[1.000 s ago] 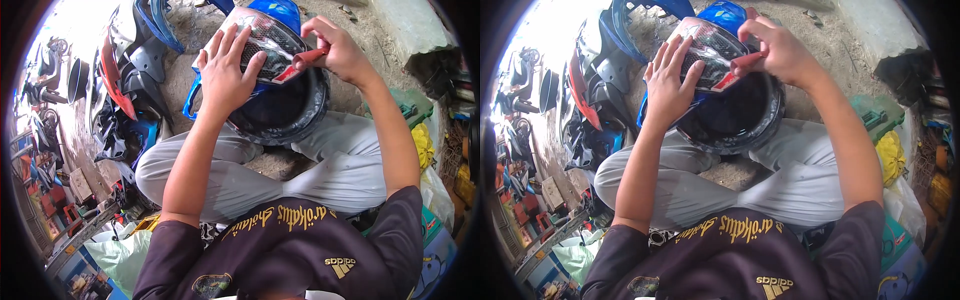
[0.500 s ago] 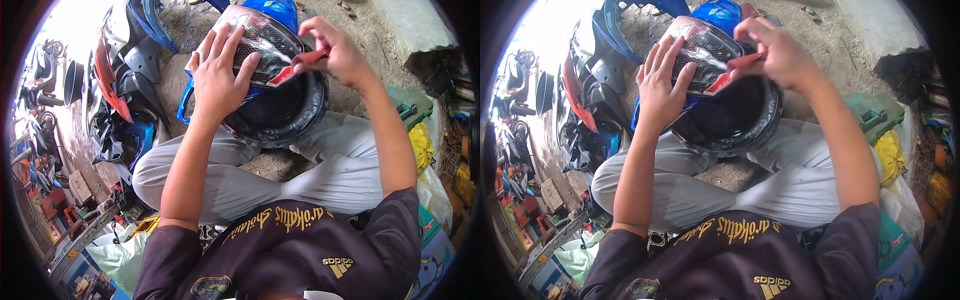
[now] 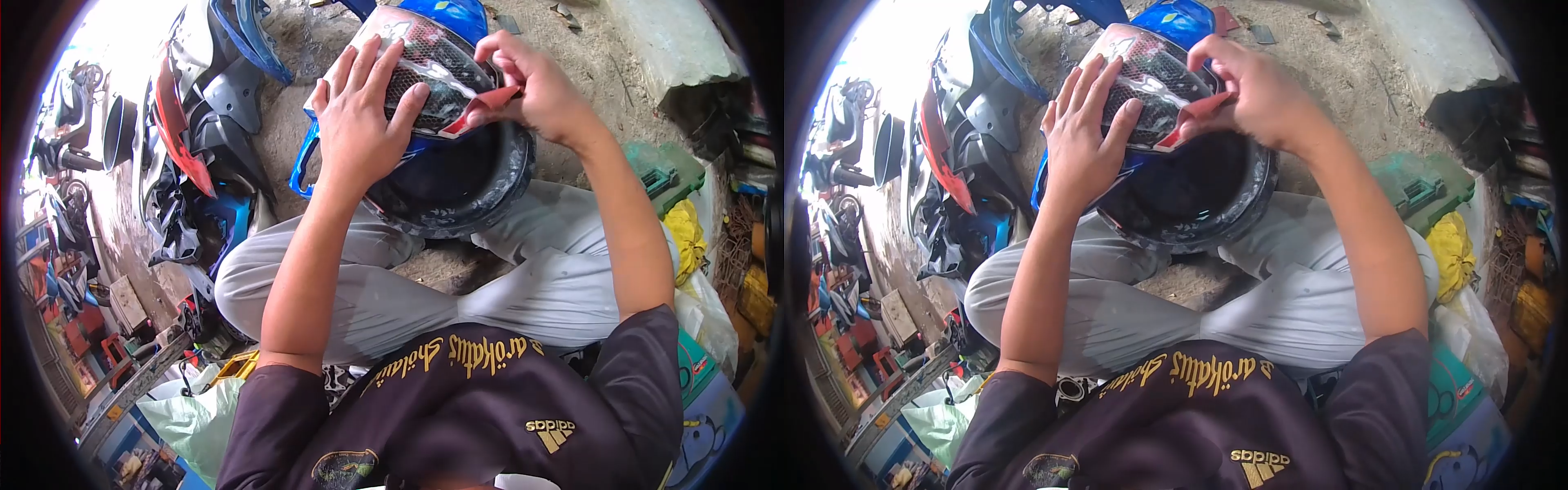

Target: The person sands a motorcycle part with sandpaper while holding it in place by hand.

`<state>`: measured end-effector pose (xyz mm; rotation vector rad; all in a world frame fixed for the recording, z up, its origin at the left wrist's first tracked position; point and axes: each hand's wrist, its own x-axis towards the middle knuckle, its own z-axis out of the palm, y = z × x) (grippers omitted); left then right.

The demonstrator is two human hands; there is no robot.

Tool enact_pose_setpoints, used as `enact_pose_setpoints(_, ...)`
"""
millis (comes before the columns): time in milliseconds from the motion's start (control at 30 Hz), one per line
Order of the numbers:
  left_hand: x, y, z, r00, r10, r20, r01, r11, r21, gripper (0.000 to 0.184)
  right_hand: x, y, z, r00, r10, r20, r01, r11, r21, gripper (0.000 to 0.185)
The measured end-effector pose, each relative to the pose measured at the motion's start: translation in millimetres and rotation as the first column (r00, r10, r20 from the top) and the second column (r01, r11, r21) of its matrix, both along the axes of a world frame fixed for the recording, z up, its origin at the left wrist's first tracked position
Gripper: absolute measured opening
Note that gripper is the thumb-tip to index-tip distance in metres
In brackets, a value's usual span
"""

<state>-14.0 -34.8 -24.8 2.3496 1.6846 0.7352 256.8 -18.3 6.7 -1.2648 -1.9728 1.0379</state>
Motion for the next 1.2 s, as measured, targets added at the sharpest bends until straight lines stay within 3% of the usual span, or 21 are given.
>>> enact_pose_setpoints(67,-2,1,0,1.0,-0.007,-0.007,0.007,1.0,0.006,0.065,7,5,-2,0.981,-0.099,-0.166,0.063,0.975,-0.211,0.064)
enact_pose_setpoints(133,-1,-1,1,1.0,-0.002,-0.007,0.002,1.0,0.014,0.065,9,8,-9,0.986,-0.07,-0.15,0.043,0.983,-0.177,0.066)
enact_pose_setpoints(200,-2,-1,0,1.0,0.002,-0.006,-0.002,1.0,0.008,0.065,5,6,-15,1.0,-0.014,0.023,0.014,1.0,0.017,0.069)
enact_pose_setpoints(233,-1,0,1,1.0,-0.001,-0.006,0.001,1.0,0.007,0.065,-1,2,-10,0.999,0.015,-0.045,-0.014,0.999,0.032,0.071)
enact_pose_setpoints(367,-2,-1,4,0.999,-0.001,-0.035,0.0,0.999,-0.033,0.063,14,10,-4,0.966,-0.087,-0.245,0.039,0.98,-0.195,0.07)
enact_pose_setpoints(533,1,-4,6,0.998,-0.003,-0.066,0.002,1.0,-0.02,0.064,-6,-2,-6,0.998,-0.061,-0.03,0.062,0.998,0.011,0.075)
enact_pose_setpoints(567,2,-2,6,0.998,-0.006,-0.055,0.005,1.0,-0.023,0.064,-1,0,-3,0.994,-0.076,-0.08,0.069,0.994,-0.086,0.074)
enact_pose_setpoints(700,-4,0,-1,1.0,0.003,-0.007,-0.003,1.0,-0.003,0.065,5,6,-10,0.992,-0.075,-0.102,0.064,0.993,-0.104,0.073)
enact_pose_setpoints(767,-3,1,-3,1.0,0.001,0.015,-0.001,1.0,0.009,0.065,2,5,-20,0.998,-0.051,0.025,0.048,0.991,0.128,0.073)
enact_pose_setpoints(867,-3,2,-2,1.0,-0.006,0.016,0.006,1.0,0.003,0.065,5,6,-14,0.979,-0.057,-0.195,0.021,0.982,-0.186,0.075)
enact_pose_setpoints(1000,-2,-2,0,1.0,0.005,-0.008,-0.005,1.0,0.005,0.066,5,4,-8,0.966,-0.124,-0.226,0.056,0.956,-0.287,0.083)
enact_pose_setpoints(1033,-2,-1,-1,1.0,0.003,-0.009,-0.003,1.0,0.004,0.066,2,3,-8,0.993,-0.071,-0.09,0.055,0.984,-0.172,0.086)
enact_pose_setpoints(1133,1,-1,-1,1.0,-0.008,-0.012,0.008,1.0,0.013,0.066,-4,-1,-4,0.997,-0.083,-0.002,0.081,0.978,-0.194,0.086)
enact_pose_setpoints(1200,-1,-2,0,1.0,-0.008,-0.017,0.008,1.0,0.019,0.066,2,1,-5,0.981,-0.131,-0.145,0.085,0.955,-0.283,0.091)
